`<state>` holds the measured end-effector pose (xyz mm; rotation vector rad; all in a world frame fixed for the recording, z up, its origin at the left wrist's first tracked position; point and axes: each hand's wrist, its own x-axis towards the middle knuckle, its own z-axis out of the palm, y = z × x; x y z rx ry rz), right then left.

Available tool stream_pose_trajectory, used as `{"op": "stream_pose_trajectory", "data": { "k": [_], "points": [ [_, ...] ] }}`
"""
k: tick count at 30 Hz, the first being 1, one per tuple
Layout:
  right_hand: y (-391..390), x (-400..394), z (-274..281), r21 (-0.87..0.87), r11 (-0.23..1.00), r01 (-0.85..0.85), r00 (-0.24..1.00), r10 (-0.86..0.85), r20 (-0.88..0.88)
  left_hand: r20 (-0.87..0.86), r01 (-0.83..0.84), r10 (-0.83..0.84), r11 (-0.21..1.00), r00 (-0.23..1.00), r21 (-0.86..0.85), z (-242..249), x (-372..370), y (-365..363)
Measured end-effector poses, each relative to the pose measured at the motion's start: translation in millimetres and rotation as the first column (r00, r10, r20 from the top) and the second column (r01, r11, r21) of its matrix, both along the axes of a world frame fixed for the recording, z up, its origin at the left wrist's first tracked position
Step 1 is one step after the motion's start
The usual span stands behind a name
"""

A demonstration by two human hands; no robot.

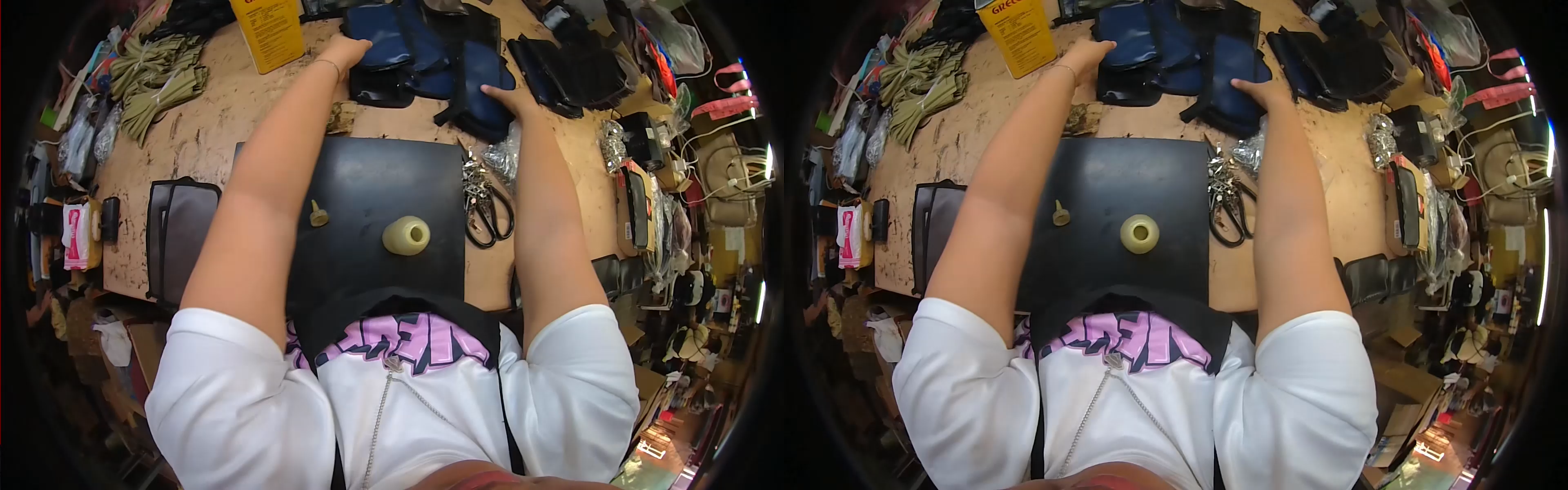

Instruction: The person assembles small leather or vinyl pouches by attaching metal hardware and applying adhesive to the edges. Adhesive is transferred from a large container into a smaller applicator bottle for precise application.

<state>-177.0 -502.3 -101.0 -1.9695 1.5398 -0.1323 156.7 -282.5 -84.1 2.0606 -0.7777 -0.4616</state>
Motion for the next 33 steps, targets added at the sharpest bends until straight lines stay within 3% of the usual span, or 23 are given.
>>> {"op": "stream_pose_trajectory", "data": {
  "k": [1,2,5,7,8,10,13,15,17,19,21,23,26,29,31,33],
  "points": [
    [1,4,-1,-0.036,0.999,0.010,0.999,-0.011,-0.037,-0.310,-0.088,0.079,0.996,0.947,-0.018,-10,1,-15],
    [3,8,-1,-0.072,0.997,0.019,0.997,-0.024,-0.073,-0.590,-0.175,0.137,0.984,0.795,-0.008,-12,-1,-26],
    [9,9,-1,0.013,0.998,0.064,0.997,-0.065,0.029,-0.666,-0.232,0.119,0.969,0.736,-0.084,31,-40,-8],
    [-9,5,-18,0.173,0.984,0.050,0.984,-0.078,0.160,-0.739,-0.160,0.045,0.983,0.672,-0.086,-26,-10,-49],
    [1,5,-8,0.207,0.977,0.049,0.986,-0.080,0.146,-0.774,-0.125,0.011,0.988,0.633,-0.089,-47,-1,-63],
    [36,9,28,0.273,0.961,0.047,0.990,-0.082,0.118,-0.805,-0.140,-0.036,0.979,0.592,-0.147,-31,-17,-44],
    [18,4,7,0.243,0.966,-0.085,0.971,0.026,0.236,-0.831,-0.133,-0.044,0.981,0.554,-0.140,-28,-12,-32],
    [39,9,10,0.241,0.970,-0.040,0.888,-0.077,0.454,-0.829,-0.107,-0.048,0.986,0.557,-0.129,-32,-4,-25],
    [61,14,34,0.206,0.977,-0.052,0.783,-0.088,0.615,-0.814,-0.080,-0.070,0.987,0.577,-0.142,-36,3,-18],
    [80,23,75,0.133,0.984,-0.116,0.694,-0.015,0.720,-0.741,-0.076,0.031,0.997,0.671,-0.027,-65,29,-31],
    [72,29,105,0.094,0.996,-0.009,0.720,-0.059,0.691,-0.736,-0.068,0.056,0.998,0.674,0.013,-63,35,-22],
    [69,28,136,0.022,0.986,-0.167,0.626,0.088,0.775,-0.804,-0.044,-0.003,0.998,0.594,-0.036,-20,20,8],
    [71,49,159,-0.035,0.960,-0.279,0.510,0.180,0.841,-0.815,-0.009,-0.056,0.997,0.577,-0.075,-21,25,13],
    [60,97,132,0.072,0.942,-0.328,0.546,0.126,0.828,-0.814,-0.045,-0.114,0.985,0.569,-0.169,-15,14,18],
    [60,124,94,0.123,0.925,-0.359,0.683,0.171,0.710,-0.873,-0.112,-0.218,0.949,0.436,-0.293,-35,32,7],
    [83,137,79,0.200,0.937,-0.286,0.924,0.215,0.316,-0.860,-0.141,-0.282,0.918,0.426,-0.371,-20,23,16]
  ]
}}
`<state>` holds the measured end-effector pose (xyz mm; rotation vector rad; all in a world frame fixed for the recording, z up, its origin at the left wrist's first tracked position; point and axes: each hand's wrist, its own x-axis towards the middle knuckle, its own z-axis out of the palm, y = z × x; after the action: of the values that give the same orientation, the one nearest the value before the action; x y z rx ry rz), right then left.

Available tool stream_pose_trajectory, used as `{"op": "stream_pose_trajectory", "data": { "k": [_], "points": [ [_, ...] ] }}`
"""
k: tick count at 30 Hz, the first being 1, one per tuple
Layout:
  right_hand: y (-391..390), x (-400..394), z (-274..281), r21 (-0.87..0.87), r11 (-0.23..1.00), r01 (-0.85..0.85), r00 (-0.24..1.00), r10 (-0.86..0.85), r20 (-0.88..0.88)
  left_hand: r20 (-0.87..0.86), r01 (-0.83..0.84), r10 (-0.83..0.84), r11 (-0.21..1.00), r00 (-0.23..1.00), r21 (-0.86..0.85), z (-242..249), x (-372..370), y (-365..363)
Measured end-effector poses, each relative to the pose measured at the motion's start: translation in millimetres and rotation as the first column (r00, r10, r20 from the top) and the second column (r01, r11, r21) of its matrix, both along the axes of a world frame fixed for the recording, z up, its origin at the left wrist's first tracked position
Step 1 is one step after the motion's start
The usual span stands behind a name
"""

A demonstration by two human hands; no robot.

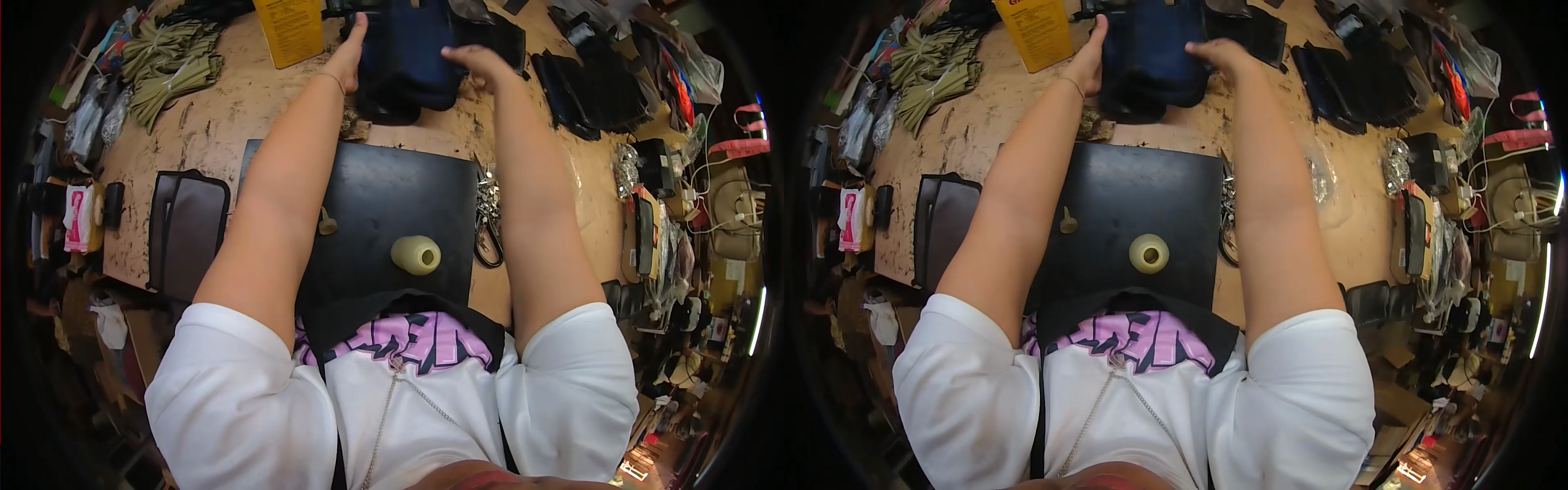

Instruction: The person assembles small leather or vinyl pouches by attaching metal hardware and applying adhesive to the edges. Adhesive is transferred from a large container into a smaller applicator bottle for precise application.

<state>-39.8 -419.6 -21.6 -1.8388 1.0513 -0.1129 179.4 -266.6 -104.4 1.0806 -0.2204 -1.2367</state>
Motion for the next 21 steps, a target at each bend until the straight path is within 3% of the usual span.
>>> {"op": "stream_pose_trajectory", "data": {
  "k": [2,3,4,7,10,11,14,15,19,21],
  "points": [
    [1,15,-43,0.126,0.975,0.184,0.978,-0.195,0.079,0.123,-0.024,0.027,0.999,0.992,-0.032,22,-28,12],
    [8,22,-40,0.037,0.948,0.317,0.944,-0.319,0.079,0.220,-0.020,0.021,1.000,0.975,-0.008,19,-28,8],
    [1,25,-47,0.163,0.941,0.297,0.942,-0.316,0.111,0.167,-0.098,0.107,0.993,0.980,-0.062,11,-35,6],
    [-4,24,-61,0.513,0.822,0.246,0.902,-0.388,0.188,0.159,-0.139,0.142,0.990,0.977,-0.032,4,-48,-1],
    [15,9,-44,0.526,0.830,0.186,0.908,-0.350,0.230,0.276,-0.124,0.131,0.991,0.952,-0.042,20,-65,13],
    [10,6,-46,0.569,0.818,0.088,0.891,-0.320,0.322,0.283,-0.117,0.136,0.990,0.950,-0.083,23,-67,15],
    [67,-8,5,0.361,0.920,0.149,0.778,-0.335,0.531,0.307,-0.102,0.156,0.977,0.939,-0.186,64,-85,54],
    [72,-17,15,0.340,0.940,0.032,0.765,-0.242,0.597,0.326,-0.074,0.157,0.965,0.932,-0.253,82,-90,74],
    [155,-35,69,0.231,0.971,-0.064,0.588,-0.150,0.795,0.506,-0.059,0.287,0.907,0.813,-0.418,128,-98,151],
    [195,-28,95,0.206,0.971,-0.118,0.520,-0.116,0.846,0.545,-0.034,0.276,0.911,0.792,-0.411,165,-95,195]
  ]
}}
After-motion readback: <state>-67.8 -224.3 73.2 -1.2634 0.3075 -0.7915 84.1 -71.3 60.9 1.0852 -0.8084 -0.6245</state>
